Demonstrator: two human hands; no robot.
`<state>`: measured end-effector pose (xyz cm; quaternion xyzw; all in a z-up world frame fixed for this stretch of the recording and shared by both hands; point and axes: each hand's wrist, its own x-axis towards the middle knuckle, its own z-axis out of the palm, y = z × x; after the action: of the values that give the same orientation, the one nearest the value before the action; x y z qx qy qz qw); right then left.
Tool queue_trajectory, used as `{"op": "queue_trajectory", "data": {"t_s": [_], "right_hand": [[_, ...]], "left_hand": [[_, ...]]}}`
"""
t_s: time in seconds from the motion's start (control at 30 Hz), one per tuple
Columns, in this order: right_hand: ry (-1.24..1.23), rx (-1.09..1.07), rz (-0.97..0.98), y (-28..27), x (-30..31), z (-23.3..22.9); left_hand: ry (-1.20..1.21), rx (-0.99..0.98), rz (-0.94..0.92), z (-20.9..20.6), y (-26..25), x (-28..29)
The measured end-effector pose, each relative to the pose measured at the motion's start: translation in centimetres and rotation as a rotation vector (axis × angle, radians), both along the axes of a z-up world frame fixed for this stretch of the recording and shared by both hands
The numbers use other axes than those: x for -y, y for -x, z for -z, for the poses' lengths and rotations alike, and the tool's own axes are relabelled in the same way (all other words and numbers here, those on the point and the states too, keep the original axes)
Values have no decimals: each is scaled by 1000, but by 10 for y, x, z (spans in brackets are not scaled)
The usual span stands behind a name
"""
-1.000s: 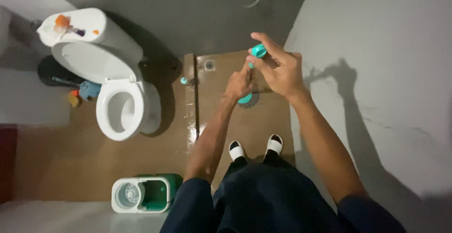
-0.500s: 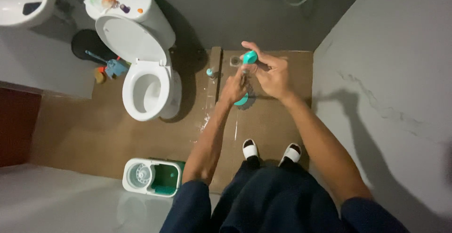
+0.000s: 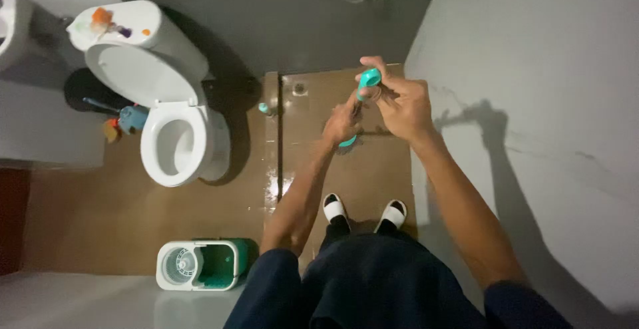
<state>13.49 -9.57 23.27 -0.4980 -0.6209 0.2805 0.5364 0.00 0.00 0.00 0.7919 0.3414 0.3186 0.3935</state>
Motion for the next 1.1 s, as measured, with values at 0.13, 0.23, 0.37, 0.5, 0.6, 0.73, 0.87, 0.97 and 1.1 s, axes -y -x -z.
{"op": "queue_trajectory", "data": {"t_s": [0.13, 0.23, 0.37, 0.5, 0.6, 0.73, 0.87, 0.97, 1.1], "right_hand": [[-16, 7, 57, -57, 31, -12], [-44, 19, 111, -99, 53, -9], [-52, 47, 216, -143, 75, -5], [16, 51, 285, -163, 88, -12], [-29, 21, 255, -157, 89, -14], [-145, 245, 280, -142, 76, -10], [-174, 142, 222, -103, 69, -4], [-238, 159, 179, -76, 55, -8], [-324, 298, 118, -29, 47, -3]], "left_hand": [[152, -48, 70, -49, -67, 33], [213, -183, 33, -42, -117, 54], [156, -25, 117, -30, -170, 64], [58, 13, 136, -13, -200, 68], [108, -134, 6, -16, -199, 75], [144, -9, 74, -22, -180, 69], [108, -131, 11, -34, -133, 71], [45, -123, 23, -41, -100, 56], [75, -224, 24, -25, -37, 53]]}}
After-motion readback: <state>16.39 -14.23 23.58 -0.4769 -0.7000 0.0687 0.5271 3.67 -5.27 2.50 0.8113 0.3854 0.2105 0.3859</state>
